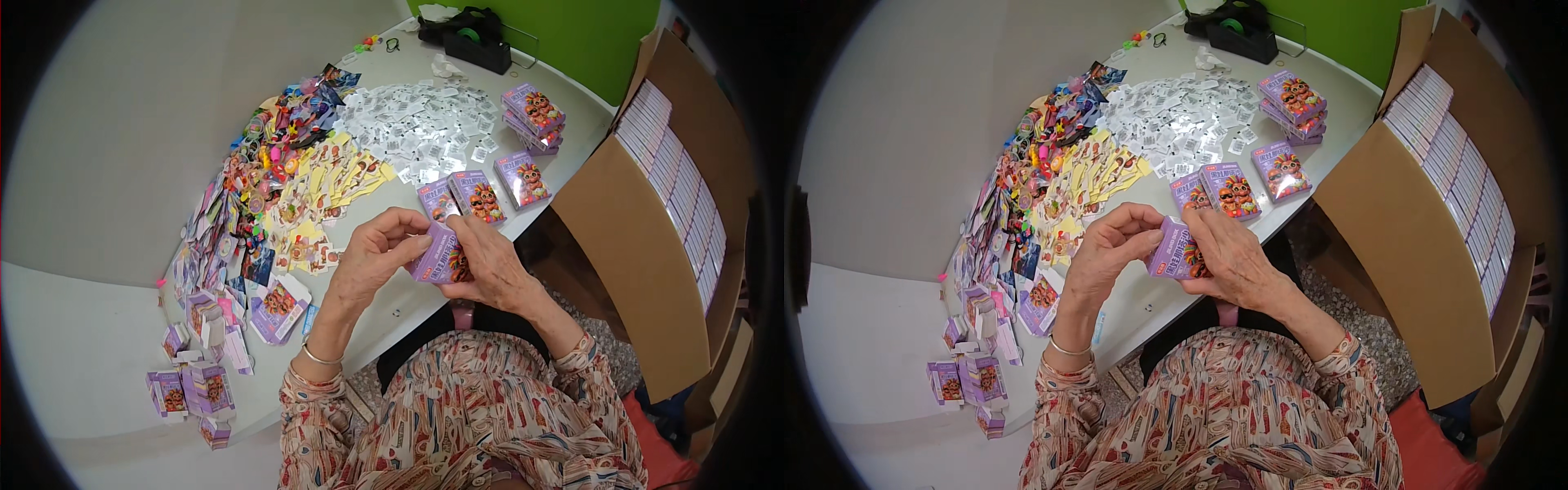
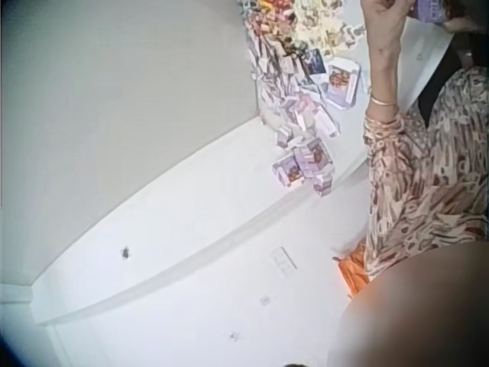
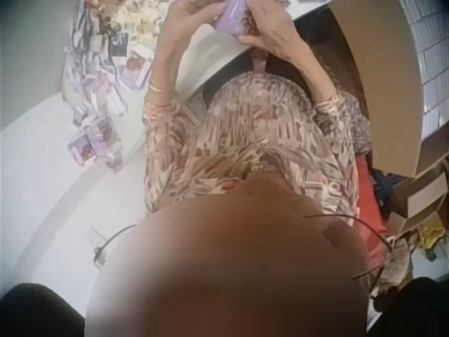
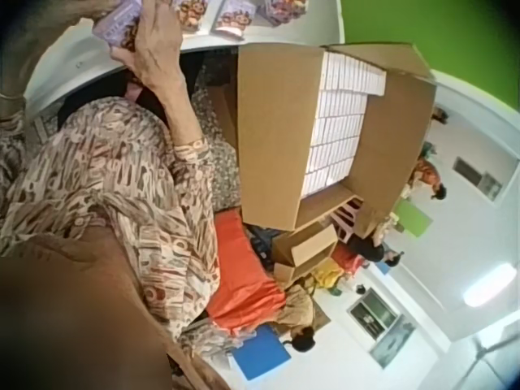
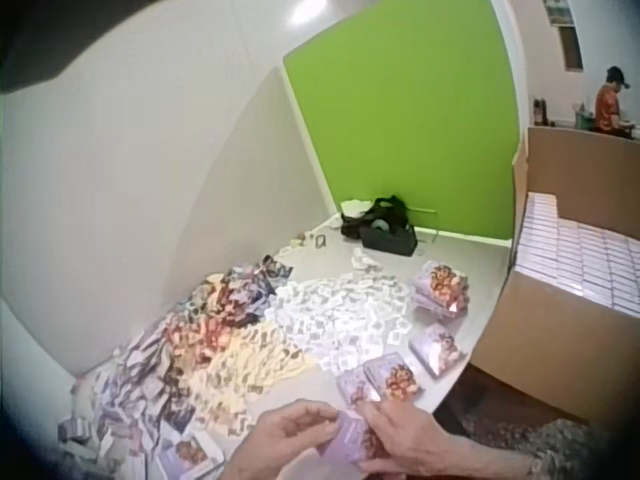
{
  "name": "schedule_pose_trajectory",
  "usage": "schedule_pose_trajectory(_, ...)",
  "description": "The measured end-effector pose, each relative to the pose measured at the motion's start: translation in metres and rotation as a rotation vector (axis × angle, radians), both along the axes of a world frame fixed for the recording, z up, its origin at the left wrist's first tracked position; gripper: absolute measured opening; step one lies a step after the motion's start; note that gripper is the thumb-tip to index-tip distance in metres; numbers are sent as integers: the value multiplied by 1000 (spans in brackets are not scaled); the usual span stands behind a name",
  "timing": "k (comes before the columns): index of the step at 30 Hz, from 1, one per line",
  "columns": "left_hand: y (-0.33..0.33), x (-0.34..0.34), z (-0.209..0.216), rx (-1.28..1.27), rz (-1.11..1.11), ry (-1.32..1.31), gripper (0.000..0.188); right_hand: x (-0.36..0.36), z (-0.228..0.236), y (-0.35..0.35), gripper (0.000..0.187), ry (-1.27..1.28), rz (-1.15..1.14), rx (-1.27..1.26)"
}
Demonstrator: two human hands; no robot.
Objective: Labeling small purple boxes with stickers and organizing them into a larger shipping carton.
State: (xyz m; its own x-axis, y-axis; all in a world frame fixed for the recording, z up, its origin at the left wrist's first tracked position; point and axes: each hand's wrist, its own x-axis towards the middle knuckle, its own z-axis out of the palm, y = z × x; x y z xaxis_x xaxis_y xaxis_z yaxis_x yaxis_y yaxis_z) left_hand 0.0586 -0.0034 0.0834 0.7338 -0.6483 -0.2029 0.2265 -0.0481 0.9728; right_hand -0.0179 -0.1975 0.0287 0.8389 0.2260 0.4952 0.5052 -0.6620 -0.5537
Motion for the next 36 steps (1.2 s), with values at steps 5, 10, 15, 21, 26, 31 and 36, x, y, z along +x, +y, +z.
schedule_pose_trajectory(5, 1, -9, -10, 26, 24, -92, 34, -2, 0, 1, 88, 19, -24, -47)
schedule_pose_trajectory(10, 0, -31, -30, 174, 174, -487, 45, -2, 5, 5, 89, -7, -97, -112)
schedule_pose_trajectory(15, -24, -37, -42, 48, 214, -345, 44, -11, 7, -3, 86, 42, -172, -117)
schedule_pose_trajectory(21, -50, 3, -37, -26, 291, -369, 40, 2, 10, -68, 63, 24, -607, 208)
schedule_pose_trajectory(26, -94, 39, -42, 222, 141, -563, 40, 20, -28, -98, 44, 297, -826, 54)
schedule_pose_trajectory(31, -97, 57, -76, 389, 123, -834, 34, 32, -30, -91, 58, 463, -645, 224)
schedule_pose_trajectory(36, -95, 47, -94, 341, 366, -868, 25, 41, -45, -84, 60, 305, -608, 294)
